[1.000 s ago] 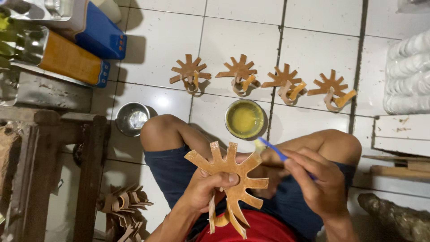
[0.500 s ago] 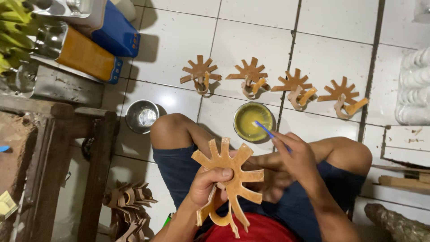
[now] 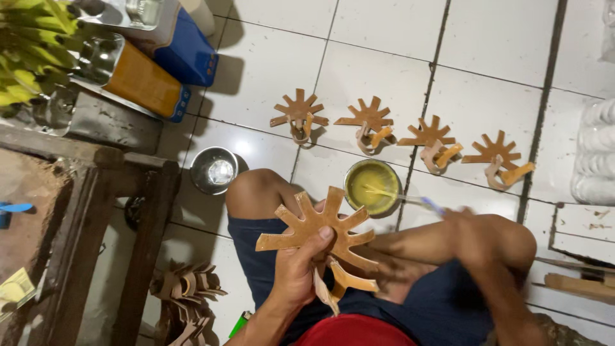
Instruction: The person sits on the floor and uses a toothbrush to apply a yellow liquid from a metal bowl onto star-shaped wooden pieces. They handle each piece one at a time, coating the surfaces and placing them on the floor.
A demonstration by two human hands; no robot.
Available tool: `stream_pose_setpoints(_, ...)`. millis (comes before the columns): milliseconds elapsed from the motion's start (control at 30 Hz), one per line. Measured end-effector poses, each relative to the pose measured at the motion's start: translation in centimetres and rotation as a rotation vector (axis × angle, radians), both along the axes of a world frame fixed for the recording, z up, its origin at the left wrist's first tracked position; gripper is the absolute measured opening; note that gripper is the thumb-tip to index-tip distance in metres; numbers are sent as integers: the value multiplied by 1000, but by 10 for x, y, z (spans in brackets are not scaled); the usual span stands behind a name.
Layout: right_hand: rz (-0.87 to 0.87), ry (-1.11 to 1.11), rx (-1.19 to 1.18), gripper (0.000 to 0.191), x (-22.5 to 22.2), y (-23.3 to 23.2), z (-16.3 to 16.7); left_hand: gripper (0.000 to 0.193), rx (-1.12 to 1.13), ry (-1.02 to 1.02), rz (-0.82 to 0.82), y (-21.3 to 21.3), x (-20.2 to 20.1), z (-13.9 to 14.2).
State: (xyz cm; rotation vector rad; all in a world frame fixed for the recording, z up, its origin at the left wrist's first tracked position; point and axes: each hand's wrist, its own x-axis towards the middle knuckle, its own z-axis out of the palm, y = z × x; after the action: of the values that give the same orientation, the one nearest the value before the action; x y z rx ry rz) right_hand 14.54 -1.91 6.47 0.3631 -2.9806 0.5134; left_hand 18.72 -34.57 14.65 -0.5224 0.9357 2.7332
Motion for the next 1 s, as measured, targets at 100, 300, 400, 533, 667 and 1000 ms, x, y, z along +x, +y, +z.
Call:
stream_pose_setpoints(100, -245, 104, -274, 16, 18, 22, 41, 56, -40, 60, 32, 12, -6, 0)
stream_pose_setpoints(300, -279, 154, -829, 19, 66, -36, 74, 56, -38, 107, -87, 46, -11, 10)
stream_pose_setpoints(400, -218, 129, -768, 23, 60, -67, 91, 55, -65, 147, -105, 47, -11, 17)
stream_pose_setpoints(533, -112, 69, -666, 25, 41, -86, 114, 55, -32, 159, -108, 38, -10, 22)
stream_pose_setpoints(667, -197, 12, -656, 25, 40, -86, 122, 57, -49, 152, -85, 36, -10, 25)
stream_pose_setpoints(1000, -534, -127, -1092, 28, 39, -59, 83, 55, 259, 85, -112, 22, -11, 24)
